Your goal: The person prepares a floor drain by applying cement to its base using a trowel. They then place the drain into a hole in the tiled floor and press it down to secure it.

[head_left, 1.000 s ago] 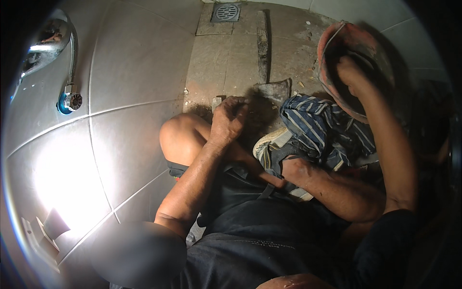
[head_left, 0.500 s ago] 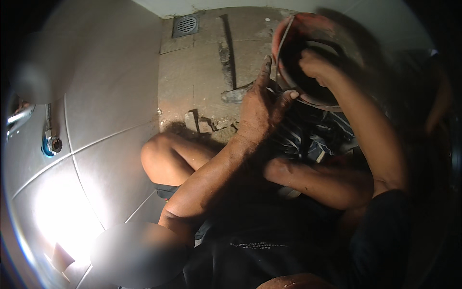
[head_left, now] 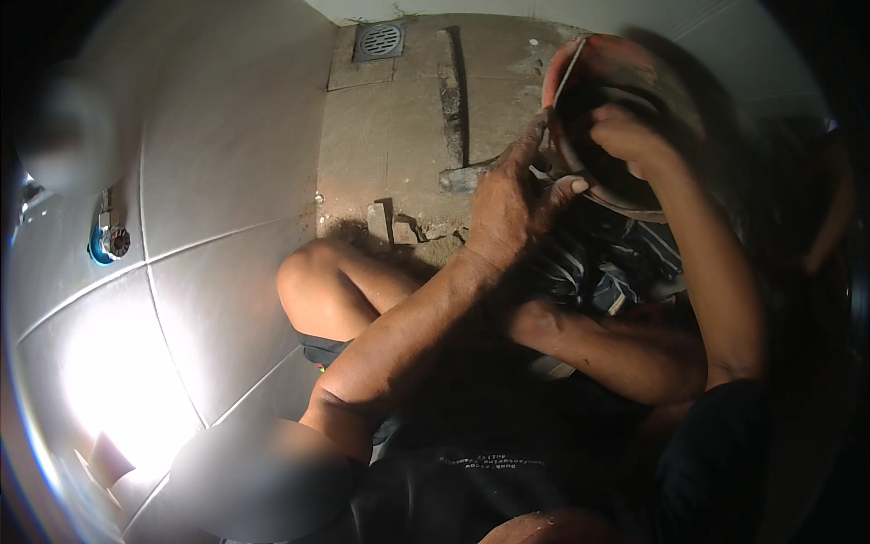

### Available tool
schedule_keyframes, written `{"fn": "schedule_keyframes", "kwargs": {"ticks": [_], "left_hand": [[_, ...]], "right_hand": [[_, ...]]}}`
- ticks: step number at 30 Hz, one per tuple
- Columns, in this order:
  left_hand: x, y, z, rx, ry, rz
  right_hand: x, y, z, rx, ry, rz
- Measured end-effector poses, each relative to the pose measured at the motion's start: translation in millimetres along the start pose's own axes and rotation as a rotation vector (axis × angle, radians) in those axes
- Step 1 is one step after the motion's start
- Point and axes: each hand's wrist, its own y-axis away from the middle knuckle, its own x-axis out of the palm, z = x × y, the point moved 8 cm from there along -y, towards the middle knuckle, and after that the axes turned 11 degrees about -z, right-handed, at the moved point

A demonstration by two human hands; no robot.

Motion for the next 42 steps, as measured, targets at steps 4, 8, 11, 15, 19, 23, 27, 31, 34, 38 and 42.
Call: {"fn": "schedule_keyframes", "kwargs": {"ticks": [4, 8, 11, 15, 19, 23, 27, 31, 34, 38, 42], "left_hand": [[-43, -32, 55, 0.009, 0.225, -0.276], [-126, -84, 121, 0.103, -0.229, -0.624], [-156, -113, 167, 0.115, -0.632, -0.681], [-163, -127, 192, 0.238, -0.784, -0.639], [-153, -129, 209, 0.179, -0.837, -0.616], [-155, -127, 214, 0.1, -0.886, -0.587], [-140, -131, 207, 0.099, -0.906, -0.56], [-145, -129, 204, 0.076, -0.903, -0.556], [-140, -129, 203, 0.085, -0.996, -0.545], [-145, -126, 197, 0.062, -0.939, -0.563], [-142, -128, 194, 0.103, -0.952, -0.567]], "right_hand": [[-24, 7, 3, -0.061, -0.303, 0.073], [-73, 29, 55, -0.273, -0.472, -0.034], [-67, 35, 120, -0.465, -0.411, 0.083], [-20, 7, 177, -0.518, -0.343, 0.132], [42, -48, 216, -0.502, -0.129, 0.162], [85, -110, 255, -0.549, 0.152, 0.132], [109, -158, 282, -0.842, 0.496, -0.06], [136, -169, 288, -0.911, 0.598, -0.075], [140, -188, 284, -0.897, 0.525, -0.058], [154, -190, 282, -0.829, 0.549, 0.061], [155, -200, 275, -0.781, 0.51, 0.099]]}}
